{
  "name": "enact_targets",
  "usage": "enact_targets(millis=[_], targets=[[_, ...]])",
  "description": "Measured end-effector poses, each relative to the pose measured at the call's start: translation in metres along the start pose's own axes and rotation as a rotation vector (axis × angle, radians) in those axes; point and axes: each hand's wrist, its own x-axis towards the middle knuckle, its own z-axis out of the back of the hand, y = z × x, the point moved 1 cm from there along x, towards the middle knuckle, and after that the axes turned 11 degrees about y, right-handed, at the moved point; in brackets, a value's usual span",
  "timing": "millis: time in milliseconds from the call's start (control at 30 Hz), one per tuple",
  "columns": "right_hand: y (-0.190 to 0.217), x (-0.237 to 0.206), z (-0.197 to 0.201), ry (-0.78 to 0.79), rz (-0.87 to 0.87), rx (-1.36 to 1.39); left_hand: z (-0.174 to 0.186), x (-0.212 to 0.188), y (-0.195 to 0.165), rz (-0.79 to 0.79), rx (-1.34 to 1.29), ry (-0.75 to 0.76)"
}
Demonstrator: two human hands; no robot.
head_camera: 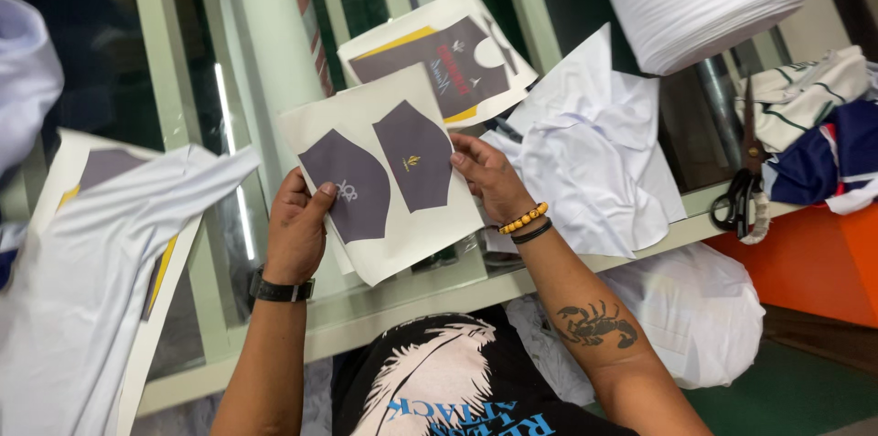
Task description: The person uses shears to cut printed paper sheets on a glass-topped workbench. They separate printed sections from backing sheets, trim edges, and stack the cut pieces. White paper sheets are also folded and trimmed. The workspace contains piles of white and blue garments and additional printed sheets.
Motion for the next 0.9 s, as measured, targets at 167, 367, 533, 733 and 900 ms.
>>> enact_targets(millis=[167,367,533,733,900], targets=[[0.052,0.015,0.011,0.026,0.136,-0.104,-0.023,0.049,-0.027,-0.12,-0.058,0.09],[0.113,0.039,0.055,-0.044,0.474,-0.24,-0.024,0.124,-0.04,-0.197,0.025,-0.027],[0.134,-0.007,0.133,-0.533,0.601,-0.776,-0.038,0.203,0.01,-0.047,0.374,-0.181],[0.085,-0.13,0.157,-0.843,0.16,-1.172,-0.043,0.188,0.035,-0.237,1.267,-0.394],[0.047,-0.155,0.123,-0.758,0.134,-1.545,-0.069,0.108,0.033,-0.287,1.191,-0.24]])
